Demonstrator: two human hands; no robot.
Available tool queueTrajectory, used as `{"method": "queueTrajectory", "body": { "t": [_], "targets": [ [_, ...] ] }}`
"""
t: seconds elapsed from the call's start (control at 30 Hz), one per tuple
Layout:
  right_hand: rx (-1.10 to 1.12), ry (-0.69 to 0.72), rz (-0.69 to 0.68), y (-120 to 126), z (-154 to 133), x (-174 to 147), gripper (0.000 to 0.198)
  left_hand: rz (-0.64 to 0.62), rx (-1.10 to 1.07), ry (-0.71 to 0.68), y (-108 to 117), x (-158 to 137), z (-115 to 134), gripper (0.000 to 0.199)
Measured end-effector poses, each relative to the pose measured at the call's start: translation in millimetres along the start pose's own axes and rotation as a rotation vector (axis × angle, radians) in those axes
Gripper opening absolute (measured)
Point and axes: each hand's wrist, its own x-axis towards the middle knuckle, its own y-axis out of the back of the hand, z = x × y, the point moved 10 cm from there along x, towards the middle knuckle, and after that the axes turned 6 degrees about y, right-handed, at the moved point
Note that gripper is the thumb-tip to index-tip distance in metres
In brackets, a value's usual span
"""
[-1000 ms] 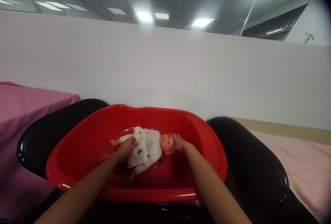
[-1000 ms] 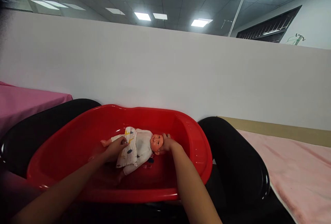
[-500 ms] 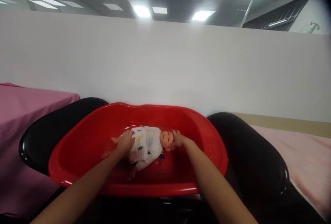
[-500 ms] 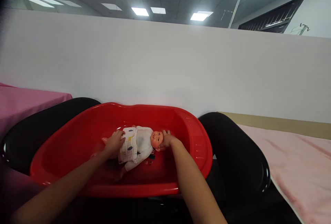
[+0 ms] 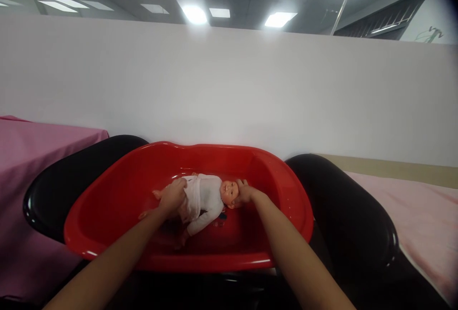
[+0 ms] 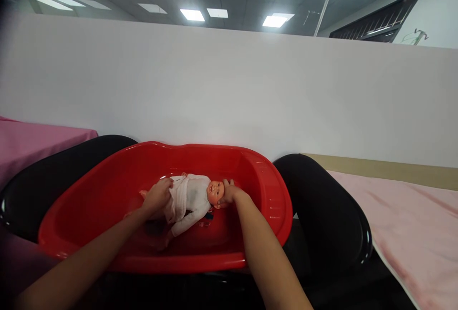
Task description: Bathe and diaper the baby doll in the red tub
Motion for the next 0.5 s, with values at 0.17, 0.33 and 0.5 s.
{"method": "queueTrajectory", "body": {
  "t": [0.17,0.33,0.5],
  "targets": [
    [-0.017,-0.010,-0.020,-2.6,0.8,1.8,0.106,0.241,-0.064,0.431,47.5,-7.7,-60.8,0.017],
    [-0.018,-0.020,0.028,-2.4,5.1,4.9,0.100,0.262,-0.082,0.437,48.0,-12.4,-63.9,0.024],
    [-0.009,-0.009,0.029,-2.6,5.7,4.1,0.097,-0.273,-0.214,0.274,-38.4,-10.1,-38.4,0.021]
  ]
}}
